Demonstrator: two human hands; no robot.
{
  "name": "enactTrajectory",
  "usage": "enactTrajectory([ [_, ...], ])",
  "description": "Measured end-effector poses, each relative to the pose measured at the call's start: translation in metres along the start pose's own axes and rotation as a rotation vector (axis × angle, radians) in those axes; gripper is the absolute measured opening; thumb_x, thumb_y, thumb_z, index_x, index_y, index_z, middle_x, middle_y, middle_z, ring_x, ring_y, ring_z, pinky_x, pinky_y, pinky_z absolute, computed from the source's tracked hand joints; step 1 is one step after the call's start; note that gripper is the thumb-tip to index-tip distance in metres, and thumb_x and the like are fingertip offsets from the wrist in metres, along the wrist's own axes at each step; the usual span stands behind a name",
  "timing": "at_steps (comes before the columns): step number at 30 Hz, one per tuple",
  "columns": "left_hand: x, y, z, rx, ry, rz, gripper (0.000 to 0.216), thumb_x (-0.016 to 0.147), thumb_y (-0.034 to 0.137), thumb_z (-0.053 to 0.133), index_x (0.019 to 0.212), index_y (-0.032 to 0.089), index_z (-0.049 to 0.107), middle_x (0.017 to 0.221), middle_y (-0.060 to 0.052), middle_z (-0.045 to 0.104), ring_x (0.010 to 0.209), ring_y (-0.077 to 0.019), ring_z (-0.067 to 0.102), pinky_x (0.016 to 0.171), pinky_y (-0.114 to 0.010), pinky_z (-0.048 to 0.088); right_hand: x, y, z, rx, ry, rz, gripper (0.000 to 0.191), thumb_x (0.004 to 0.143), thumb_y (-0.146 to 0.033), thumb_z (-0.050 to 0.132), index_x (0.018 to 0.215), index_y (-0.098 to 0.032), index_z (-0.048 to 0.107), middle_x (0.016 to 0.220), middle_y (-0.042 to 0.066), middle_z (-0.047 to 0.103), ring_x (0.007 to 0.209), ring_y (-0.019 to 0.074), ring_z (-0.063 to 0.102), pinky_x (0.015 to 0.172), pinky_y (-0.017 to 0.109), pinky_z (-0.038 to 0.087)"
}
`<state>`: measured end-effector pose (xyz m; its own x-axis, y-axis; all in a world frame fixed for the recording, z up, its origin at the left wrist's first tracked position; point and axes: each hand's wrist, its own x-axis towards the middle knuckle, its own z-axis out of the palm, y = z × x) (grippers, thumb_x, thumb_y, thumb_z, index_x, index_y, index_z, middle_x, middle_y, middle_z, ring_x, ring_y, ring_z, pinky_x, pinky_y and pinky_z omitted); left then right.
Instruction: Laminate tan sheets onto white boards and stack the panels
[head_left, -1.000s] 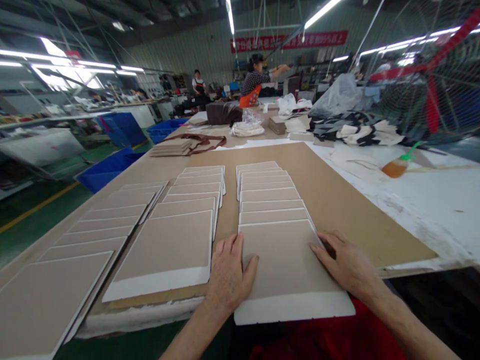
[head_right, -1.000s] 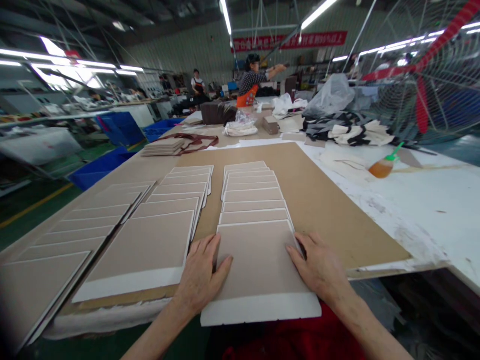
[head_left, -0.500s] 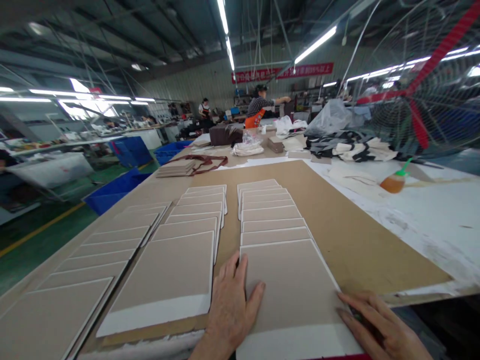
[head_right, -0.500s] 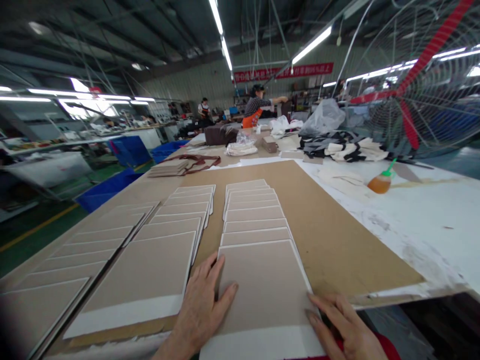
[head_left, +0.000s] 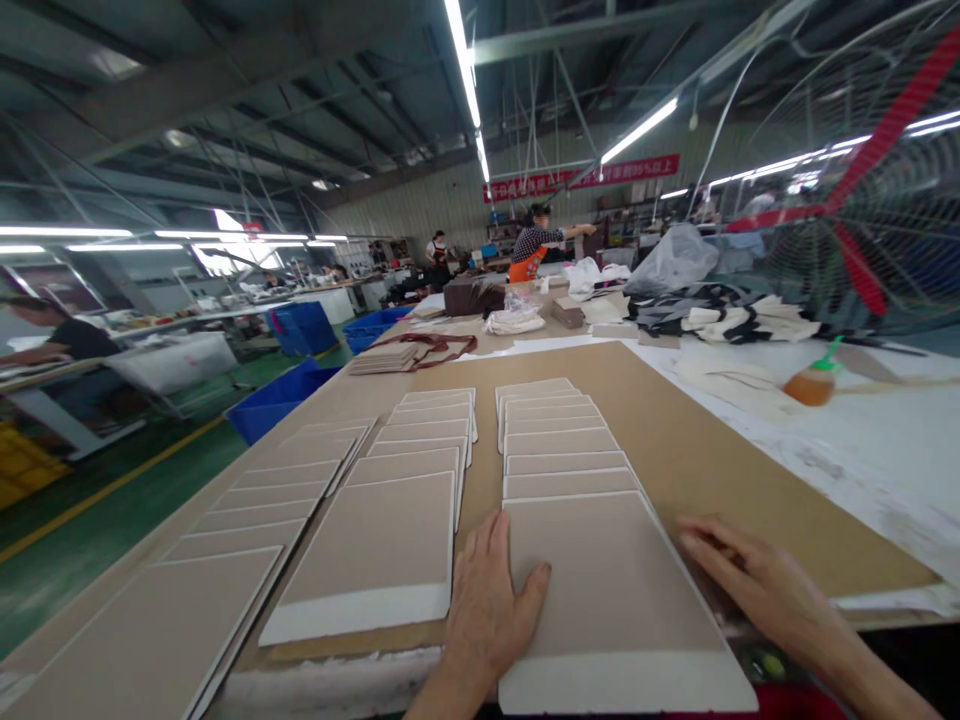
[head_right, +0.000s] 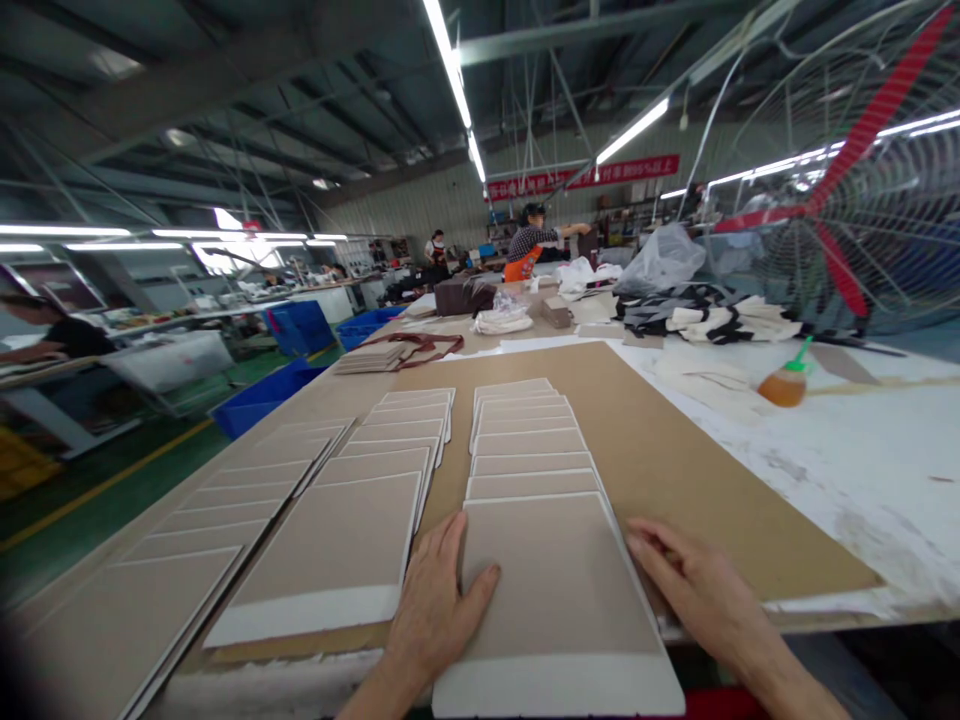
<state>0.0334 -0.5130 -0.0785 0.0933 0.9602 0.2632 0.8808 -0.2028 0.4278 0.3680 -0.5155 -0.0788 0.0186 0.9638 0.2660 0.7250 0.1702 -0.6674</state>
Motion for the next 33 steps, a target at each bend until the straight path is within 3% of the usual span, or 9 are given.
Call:
enactTrajectory([
  [5,0.000,-0.001,0.000,-0.079,0.119,0.004,0.072,0.090,0.045,0.052,0.148,0.005,0.038,0.150,-0.021,0.045,0.141,-0.0314,0.040,0.118,-0.049,0.032,0.048,0.010,0.006,-0.066,-0.027,0.006,0.056,0.093,-0.060,0.042,0.117,-0.018,0.070,0.122,0.013,0.069,0.113,0.0318,0.064,0.100,0.047,0.050],
  [12,-0.005,0.006,-0.005,0.023,-0.011,-0.008,0.070,0.091,0.044,0.049,0.148,0.004,0.039,0.149,-0.020,0.048,0.140,-0.0338,0.041,0.117,-0.053,0.033,0.096,0.009,0.020,-0.057,-0.047,-0.070,0.049,0.095,-0.056,0.042,0.111,-0.020,0.071,0.119,0.010,0.071,0.112,0.0289,0.065,0.102,0.044,0.048],
  [18,-0.010,-0.019,0.008,0.107,-0.079,0.067,0.074,0.089,0.046,0.055,0.153,0.012,0.036,0.155,-0.014,0.043,0.142,-0.0333,0.039,0.115,-0.050,0.039,0.093,0.038,0.032,-0.016,0.006,0.014,0.045,0.094,-0.058,0.046,0.110,-0.025,0.072,0.117,0.007,0.071,0.108,0.0296,0.065,0.099,0.048,0.050],
  [22,-0.010,-0.022,0.017,0.168,-0.072,0.001,0.081,0.082,0.044,0.064,0.153,0.016,0.037,0.153,-0.012,0.046,0.140,-0.0349,0.043,0.111,-0.050,0.043,0.085,0.044,0.036,0.024,0.015,0.037,0.041,0.091,-0.059,0.049,0.105,-0.029,0.074,0.115,0.004,0.072,0.109,0.0286,0.065,0.100,0.047,0.050],
  [29,-0.007,-0.021,0.013,0.155,-0.100,0.081,0.076,0.090,0.046,0.056,0.155,0.016,0.031,0.155,-0.013,0.043,0.141,-0.0345,0.041,0.111,-0.051,0.042,0.087,0.034,0.030,0.008,0.026,0.016,0.038,0.092,-0.055,0.049,0.101,-0.028,0.075,0.111,0.003,0.073,0.103,0.0272,0.068,0.093,0.042,0.054],
  [33,-0.007,-0.006,-0.001,0.074,-0.127,-0.001,0.072,0.094,0.047,0.046,0.154,0.010,0.033,0.158,-0.015,0.037,0.146,-0.0341,0.032,0.119,-0.054,0.030,0.089,0.017,0.020,-0.019,0.002,0.090,0.041,0.090,-0.058,0.050,0.100,-0.028,0.076,0.104,0.004,0.075,0.097,0.0295,0.070,0.089,0.042,0.053],
])
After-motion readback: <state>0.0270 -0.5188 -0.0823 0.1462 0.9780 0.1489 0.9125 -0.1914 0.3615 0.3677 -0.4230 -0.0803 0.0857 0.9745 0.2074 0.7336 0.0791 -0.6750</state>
